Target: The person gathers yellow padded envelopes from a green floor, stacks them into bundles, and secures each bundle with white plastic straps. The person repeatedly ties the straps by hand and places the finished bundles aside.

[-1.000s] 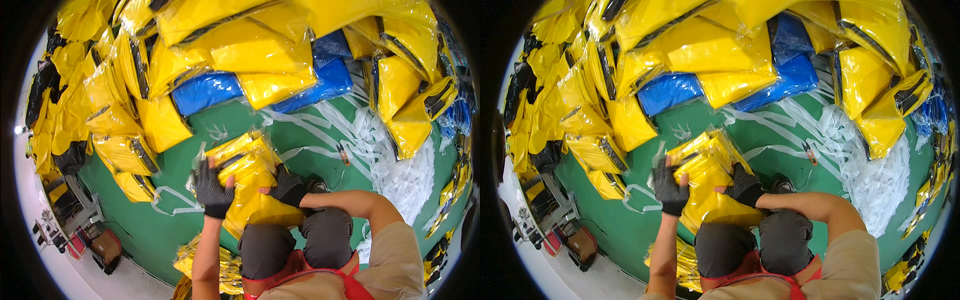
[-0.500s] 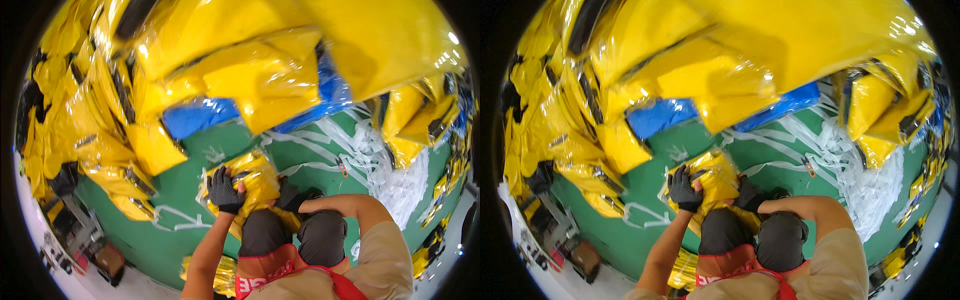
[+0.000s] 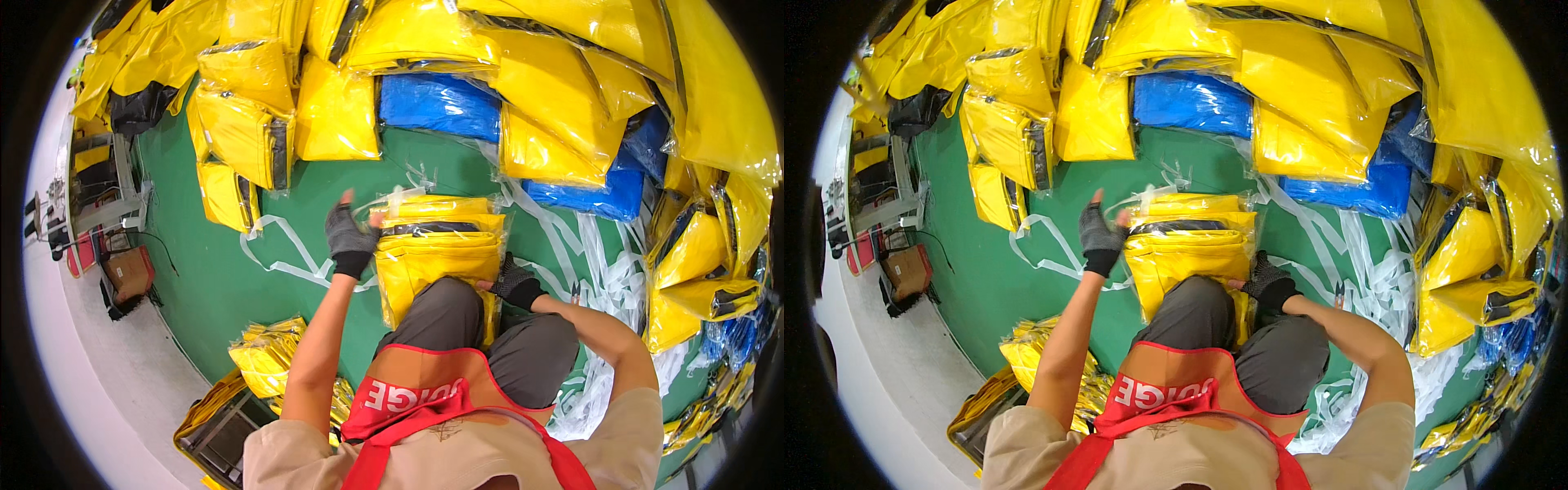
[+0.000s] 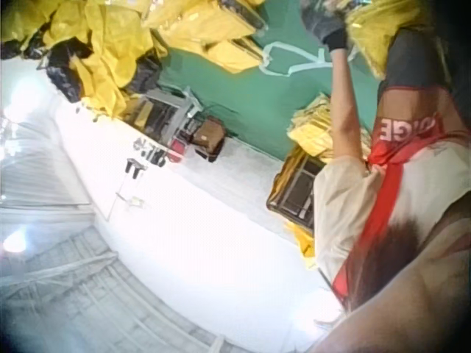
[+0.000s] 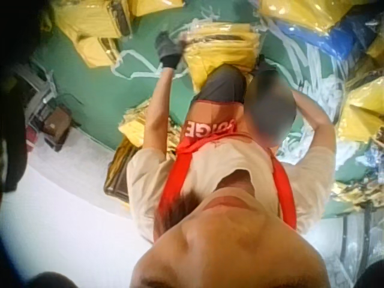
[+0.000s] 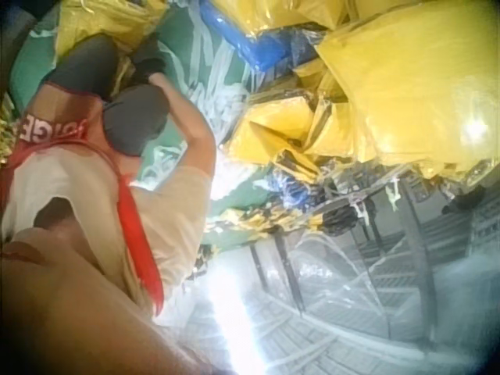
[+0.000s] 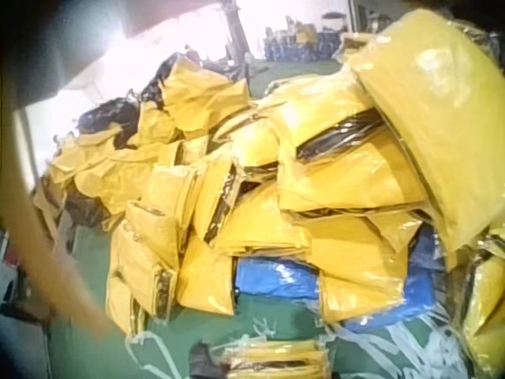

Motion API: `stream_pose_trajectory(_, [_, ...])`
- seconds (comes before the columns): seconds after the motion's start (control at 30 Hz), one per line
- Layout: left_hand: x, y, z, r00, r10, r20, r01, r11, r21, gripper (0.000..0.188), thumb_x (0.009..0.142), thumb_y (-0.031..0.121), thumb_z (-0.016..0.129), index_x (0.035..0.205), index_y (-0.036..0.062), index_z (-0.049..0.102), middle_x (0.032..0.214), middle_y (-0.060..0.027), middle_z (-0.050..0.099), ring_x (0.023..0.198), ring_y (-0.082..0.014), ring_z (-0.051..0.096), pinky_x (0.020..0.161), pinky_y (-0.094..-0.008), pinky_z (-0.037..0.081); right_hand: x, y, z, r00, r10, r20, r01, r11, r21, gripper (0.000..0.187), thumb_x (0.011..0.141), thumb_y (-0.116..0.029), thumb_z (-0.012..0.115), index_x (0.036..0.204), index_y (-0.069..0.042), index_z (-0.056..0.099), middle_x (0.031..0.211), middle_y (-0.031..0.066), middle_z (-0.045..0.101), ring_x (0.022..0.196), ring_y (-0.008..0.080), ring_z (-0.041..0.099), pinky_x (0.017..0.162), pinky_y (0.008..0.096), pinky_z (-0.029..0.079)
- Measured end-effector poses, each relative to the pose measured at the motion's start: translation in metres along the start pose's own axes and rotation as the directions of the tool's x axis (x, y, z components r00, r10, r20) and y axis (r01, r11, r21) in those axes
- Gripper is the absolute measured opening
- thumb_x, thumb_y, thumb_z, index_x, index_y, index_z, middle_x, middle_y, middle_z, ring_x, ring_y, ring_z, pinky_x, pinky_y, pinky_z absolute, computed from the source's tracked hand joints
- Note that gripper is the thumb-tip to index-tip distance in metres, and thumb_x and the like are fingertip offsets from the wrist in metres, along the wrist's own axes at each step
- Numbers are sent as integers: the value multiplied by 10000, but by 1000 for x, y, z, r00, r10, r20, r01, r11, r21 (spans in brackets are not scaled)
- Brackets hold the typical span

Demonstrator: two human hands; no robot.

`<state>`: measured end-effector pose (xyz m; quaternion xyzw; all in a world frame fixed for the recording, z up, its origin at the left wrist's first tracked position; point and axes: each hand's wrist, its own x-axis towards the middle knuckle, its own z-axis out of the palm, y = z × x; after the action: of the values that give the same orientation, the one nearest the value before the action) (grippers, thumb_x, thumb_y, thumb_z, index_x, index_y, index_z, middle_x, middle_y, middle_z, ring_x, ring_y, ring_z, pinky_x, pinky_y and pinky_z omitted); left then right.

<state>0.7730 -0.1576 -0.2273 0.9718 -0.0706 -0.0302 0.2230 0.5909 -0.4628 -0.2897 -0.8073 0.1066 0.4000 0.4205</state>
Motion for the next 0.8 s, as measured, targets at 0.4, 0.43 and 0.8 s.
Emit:
stream_pose_trajectory(0.4, [-66, -433, -298, 640, -740, -209, 177, 406, -896, 334, 866, 430, 499, 969, 120, 572, 879, -11, 557, 725, -170, 511, 696, -308, 432, -36, -19, -89, 998, 54, -18, -56, 976, -212, 682, 710, -592, 594, 1128, -63, 491, 966, 154, 616, 941, 304, 581, 806, 360, 441])
stream_pose_trajectory(0.43, [-58, -438, -342, 475, -827, -300, 310, 477, -823, 360, 877, 450, 460, 915, 114, 585, 809, -14, 558, 655, -165, 507, 623, -299, 437, -38, -4, -94, 991, 100, -88, -117, 970, -213, 654, 732, -577, 582, 1122, -59, 495, 979, 159, 614, 956, 308, 577, 806, 368, 442])
stream_pose_trajectory(0.8, [-15, -273, -312, 965, -262, 35, 39, 270, 962, 527, 764, 211, 539, 1273, 107, 454, 1292, -208, 427, 1225, -346, 373, 1038, -409, 273, 106, -145, -224, 318, -571, -757, 166, 820, -548, 718, 717, -512, 652, 1162, 21, 469, 1003, 212, 576, 880, 311, 583, 758, 363, 464])
